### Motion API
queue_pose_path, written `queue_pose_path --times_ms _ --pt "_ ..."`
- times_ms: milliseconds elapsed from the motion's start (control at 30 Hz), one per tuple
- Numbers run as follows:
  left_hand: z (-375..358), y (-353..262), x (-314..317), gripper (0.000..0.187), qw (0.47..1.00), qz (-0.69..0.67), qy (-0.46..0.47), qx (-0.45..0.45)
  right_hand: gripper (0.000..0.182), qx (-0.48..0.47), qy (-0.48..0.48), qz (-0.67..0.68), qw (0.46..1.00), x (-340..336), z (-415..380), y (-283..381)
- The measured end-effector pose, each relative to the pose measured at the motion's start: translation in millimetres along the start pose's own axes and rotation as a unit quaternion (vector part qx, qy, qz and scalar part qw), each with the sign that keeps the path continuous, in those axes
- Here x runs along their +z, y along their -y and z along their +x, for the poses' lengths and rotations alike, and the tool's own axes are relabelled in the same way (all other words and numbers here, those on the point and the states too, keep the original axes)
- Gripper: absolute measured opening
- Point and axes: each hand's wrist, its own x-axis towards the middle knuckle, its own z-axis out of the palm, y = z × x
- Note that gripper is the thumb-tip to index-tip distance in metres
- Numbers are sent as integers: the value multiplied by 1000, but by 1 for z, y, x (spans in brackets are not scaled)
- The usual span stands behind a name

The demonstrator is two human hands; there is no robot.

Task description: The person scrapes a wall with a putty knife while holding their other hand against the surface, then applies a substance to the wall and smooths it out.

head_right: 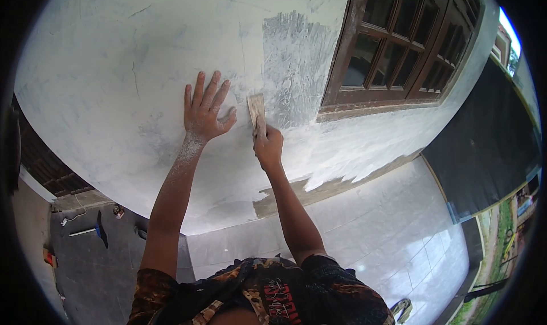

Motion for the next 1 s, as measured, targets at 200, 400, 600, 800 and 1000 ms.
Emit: queue_pose_path --times_ms 200,400,600,800,1000 --pt "-3 -1 0 69 1000 0 9 0 52 -10 9 21 1000 1 -4 -3" --pt "-2 -1 0 67 1000 7 8 -2 53 -31 8 14 999 1 6 15" --pt "-1 1 1 66 1000 15 8 -5 58 25 6 -2 1000 -2 0 5" --pt "0 0 0 68 1000 1 4 3 53 -51 -1 15 999 1 3 2" --pt "0 -3 -1 69 1000 1 1 0 53 -67 4 17 998 0 14 14"
